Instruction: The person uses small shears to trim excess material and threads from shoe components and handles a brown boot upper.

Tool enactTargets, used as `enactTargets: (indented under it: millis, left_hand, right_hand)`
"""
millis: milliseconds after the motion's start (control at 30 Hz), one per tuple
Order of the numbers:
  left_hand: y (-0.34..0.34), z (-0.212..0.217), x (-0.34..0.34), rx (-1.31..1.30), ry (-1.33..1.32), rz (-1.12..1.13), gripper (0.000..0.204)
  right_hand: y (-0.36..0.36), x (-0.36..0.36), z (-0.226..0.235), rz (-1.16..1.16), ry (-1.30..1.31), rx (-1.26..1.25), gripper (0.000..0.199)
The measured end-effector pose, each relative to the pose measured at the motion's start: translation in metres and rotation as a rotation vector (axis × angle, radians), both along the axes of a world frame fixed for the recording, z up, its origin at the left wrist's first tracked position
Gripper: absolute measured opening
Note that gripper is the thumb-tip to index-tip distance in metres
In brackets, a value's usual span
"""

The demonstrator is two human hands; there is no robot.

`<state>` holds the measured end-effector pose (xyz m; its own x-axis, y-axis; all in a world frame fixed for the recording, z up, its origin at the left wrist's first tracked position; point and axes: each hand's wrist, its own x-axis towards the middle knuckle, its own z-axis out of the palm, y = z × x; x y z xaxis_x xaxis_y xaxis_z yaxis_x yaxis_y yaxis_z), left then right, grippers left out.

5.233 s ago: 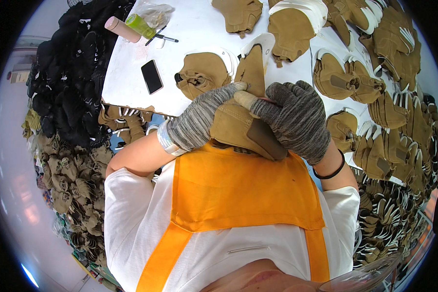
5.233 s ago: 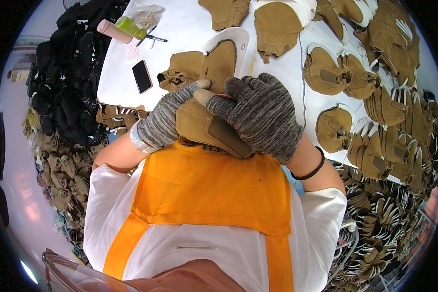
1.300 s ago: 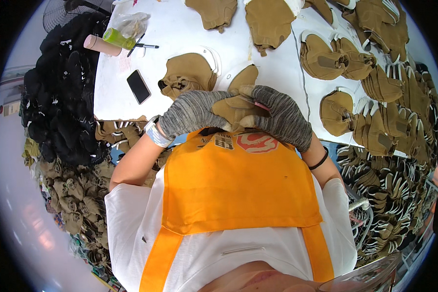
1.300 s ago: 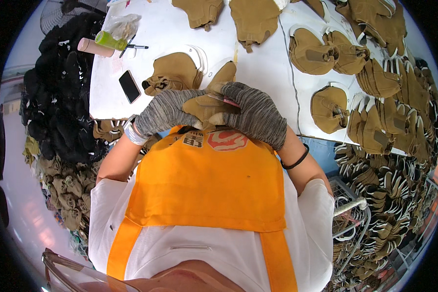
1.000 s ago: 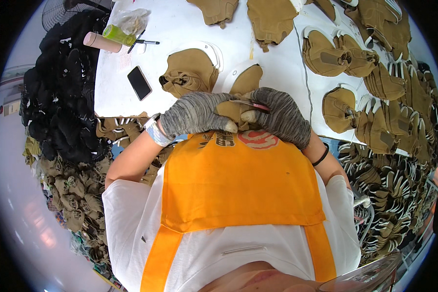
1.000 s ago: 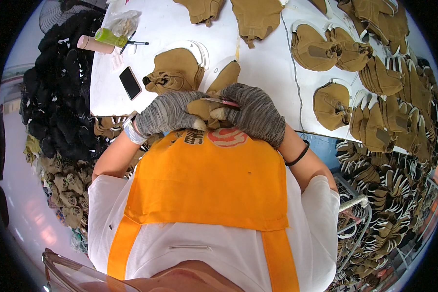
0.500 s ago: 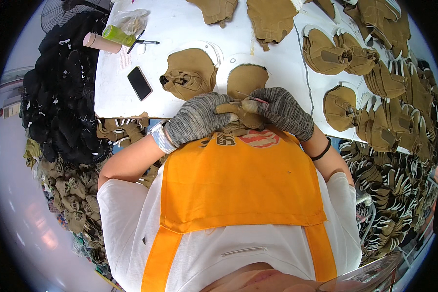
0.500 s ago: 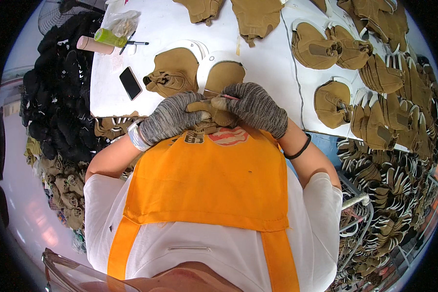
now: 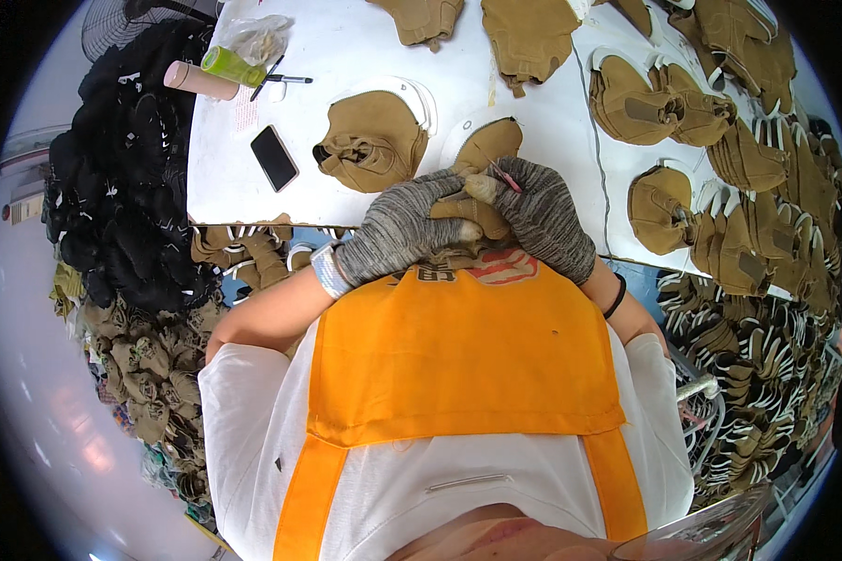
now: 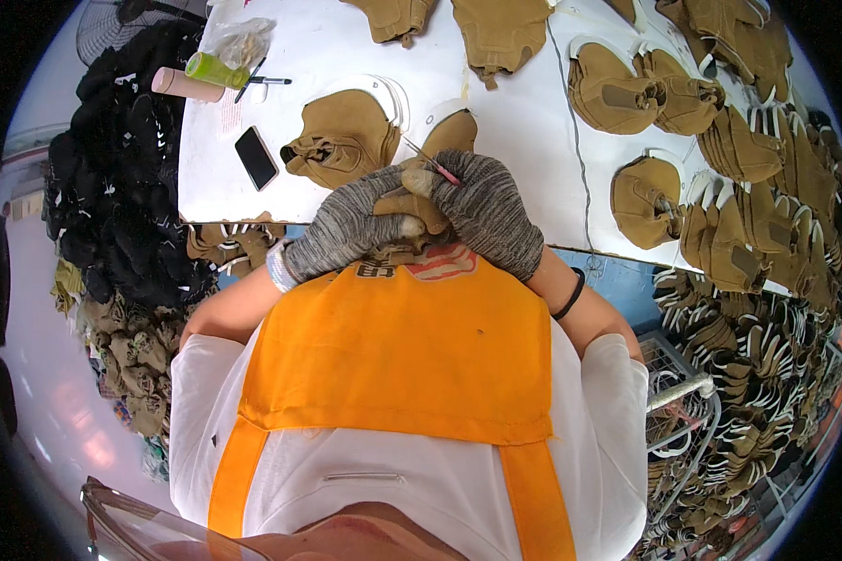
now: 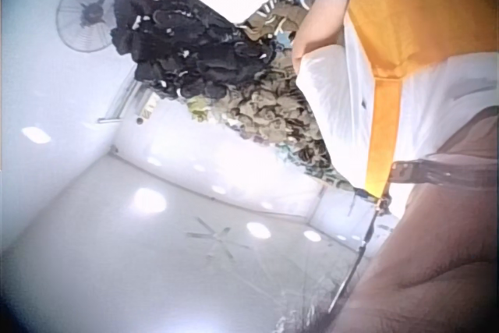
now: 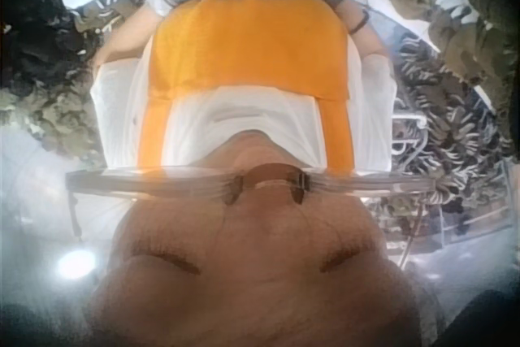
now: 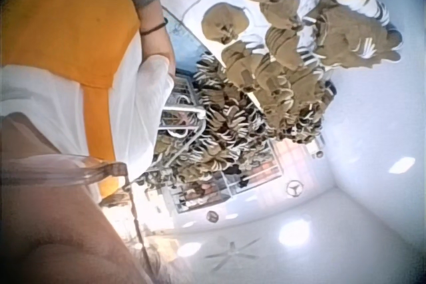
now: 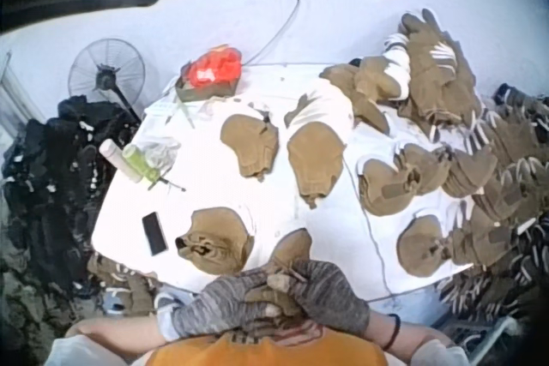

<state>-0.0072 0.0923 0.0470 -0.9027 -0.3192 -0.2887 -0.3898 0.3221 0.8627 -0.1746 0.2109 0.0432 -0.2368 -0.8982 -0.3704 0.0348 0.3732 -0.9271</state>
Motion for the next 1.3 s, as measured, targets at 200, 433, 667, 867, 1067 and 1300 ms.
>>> enactTargets:
  millis: [200,433,667,867,1067,1300]
  left_hand:
    - [0.006,-0.026,0.01,0.179,0.166,0.271,0.038]
    - [0.009,-0.015,0.013,0.124,0.174,0.273,0.036]
    - [-0.005,-0.011,0.008,0.133,0.037,0.108,0.038]
    - [-0.002,-0.002,0.005,0.437,0.072,0.273,0.039]
    - [0.001,-0.013,0.014,0.457,0.17,0.254,0.045]
    - [0.004,-0.014,0.018,0.494,0.165,0.295,0.042]
  right_hand:
    - [0.008,-0.011,0.008,-0.193,0.079,-0.247,0.041]
    - [0.013,0.0,-0.003,0.007,0.169,-0.262,0.055]
    - [0.02,-0.001,-0.024,0.002,-0.118,-0.079,0.041]
    - [0.015,-0.006,-0.003,-0.082,0.307,-0.356,0.037]
    - [0.014,-0.011,0.005,0.205,0.744,-0.402,0.033]
    - [0.013,-0.008,0.003,0.22,0.856,-0.383,0.041]
